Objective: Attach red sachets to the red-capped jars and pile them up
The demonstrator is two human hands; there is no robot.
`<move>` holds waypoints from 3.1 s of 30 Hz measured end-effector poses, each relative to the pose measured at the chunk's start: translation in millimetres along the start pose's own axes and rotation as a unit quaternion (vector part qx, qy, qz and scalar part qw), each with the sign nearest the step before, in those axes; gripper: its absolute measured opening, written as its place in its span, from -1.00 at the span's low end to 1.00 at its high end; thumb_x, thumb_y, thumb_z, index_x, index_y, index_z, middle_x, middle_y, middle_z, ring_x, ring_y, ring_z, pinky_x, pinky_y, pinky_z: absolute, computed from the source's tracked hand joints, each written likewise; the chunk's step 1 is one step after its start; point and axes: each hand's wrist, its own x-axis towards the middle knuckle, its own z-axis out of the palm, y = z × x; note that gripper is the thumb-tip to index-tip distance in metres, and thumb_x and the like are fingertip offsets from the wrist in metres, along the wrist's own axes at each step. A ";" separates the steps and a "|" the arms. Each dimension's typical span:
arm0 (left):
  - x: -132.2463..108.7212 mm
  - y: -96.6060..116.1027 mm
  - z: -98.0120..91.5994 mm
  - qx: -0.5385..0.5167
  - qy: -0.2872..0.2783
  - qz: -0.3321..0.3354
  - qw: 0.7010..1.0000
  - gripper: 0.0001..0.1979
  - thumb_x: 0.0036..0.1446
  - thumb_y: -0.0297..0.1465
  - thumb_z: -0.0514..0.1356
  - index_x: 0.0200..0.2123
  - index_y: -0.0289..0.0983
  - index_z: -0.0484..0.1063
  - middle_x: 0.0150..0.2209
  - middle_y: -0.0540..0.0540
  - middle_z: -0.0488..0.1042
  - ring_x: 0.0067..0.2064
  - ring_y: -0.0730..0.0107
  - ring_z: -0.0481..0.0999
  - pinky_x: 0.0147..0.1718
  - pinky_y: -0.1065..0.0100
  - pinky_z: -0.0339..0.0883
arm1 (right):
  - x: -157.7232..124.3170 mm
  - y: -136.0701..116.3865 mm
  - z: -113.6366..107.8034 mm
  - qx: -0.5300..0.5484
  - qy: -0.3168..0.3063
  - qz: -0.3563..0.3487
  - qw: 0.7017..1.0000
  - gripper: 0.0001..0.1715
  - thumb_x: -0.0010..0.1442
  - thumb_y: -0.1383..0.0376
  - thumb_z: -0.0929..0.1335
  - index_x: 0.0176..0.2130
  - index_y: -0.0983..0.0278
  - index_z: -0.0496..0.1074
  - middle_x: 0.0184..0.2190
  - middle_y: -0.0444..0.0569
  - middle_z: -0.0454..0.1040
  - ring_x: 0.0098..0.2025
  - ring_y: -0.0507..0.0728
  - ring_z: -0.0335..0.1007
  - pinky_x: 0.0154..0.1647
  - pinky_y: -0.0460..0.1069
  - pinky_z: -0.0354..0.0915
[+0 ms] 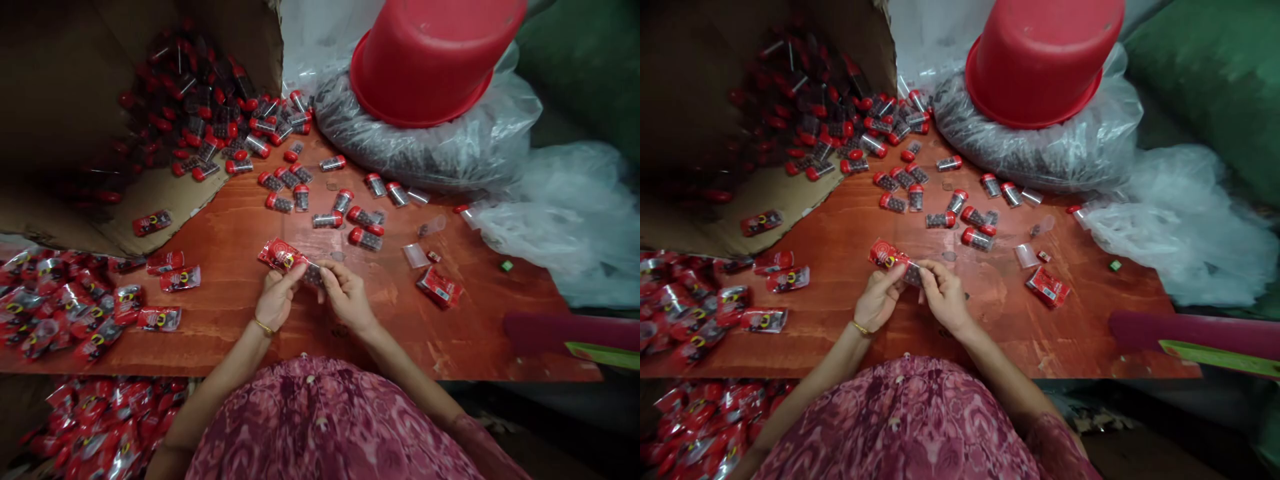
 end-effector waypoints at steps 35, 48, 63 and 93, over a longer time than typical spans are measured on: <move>-3.8 0.6 4.9 0.027 -0.053 -0.008 0.998 -0.60 -0.26 -0.10 0.34 -0.61 -0.33 0.37 -0.71 0.12 0.18 -0.69 0.65 0.15 -0.75 0.52 0.08 | 8.4 2.9 15.4 0.081 -0.044 0.053 0.994 -0.55 -0.03 -0.07 0.36 -0.41 0.24 0.25 -0.63 -0.22 0.37 -0.69 -0.05 0.24 -0.67 -0.14 0.20; -16.3 37.3 -66.6 -0.119 0.123 0.028 0.985 -0.77 0.00 -0.12 0.20 -0.42 -0.14 0.49 -0.40 0.07 0.59 -0.29 0.46 0.55 -0.23 0.39 0.40 | 42.2 11.3 -20.6 -0.439 0.099 -0.198 0.871 -0.56 0.15 0.00 0.25 -0.22 0.31 0.38 -0.31 0.10 0.45 -0.24 0.17 0.30 -0.17 0.06 0.23; 36.3 18.6 -47.7 0.709 0.096 0.253 0.651 -0.70 0.02 -0.22 0.20 -0.18 -0.17 0.53 0.15 -0.19 0.29 0.24 -0.06 0.09 0.17 -0.13 -0.12 | 37.5 54.9 -42.3 -0.527 0.136 -0.214 0.811 -0.57 0.19 0.14 0.23 -0.05 0.34 0.36 -0.04 0.20 0.35 0.01 0.27 0.18 0.01 0.18 0.14; 39.6 25.2 -34.5 0.682 0.088 0.235 0.687 -0.72 0.06 -0.28 0.10 -0.26 -0.30 0.51 -0.24 -0.23 0.55 -0.23 0.18 0.50 -0.26 0.27 0.30 | 62.3 32.9 7.9 -0.103 0.114 -0.050 0.987 -0.56 0.15 0.03 0.19 -0.58 0.26 0.28 -0.72 -0.22 0.19 -0.62 -0.01 0.09 -0.55 -0.11 0.05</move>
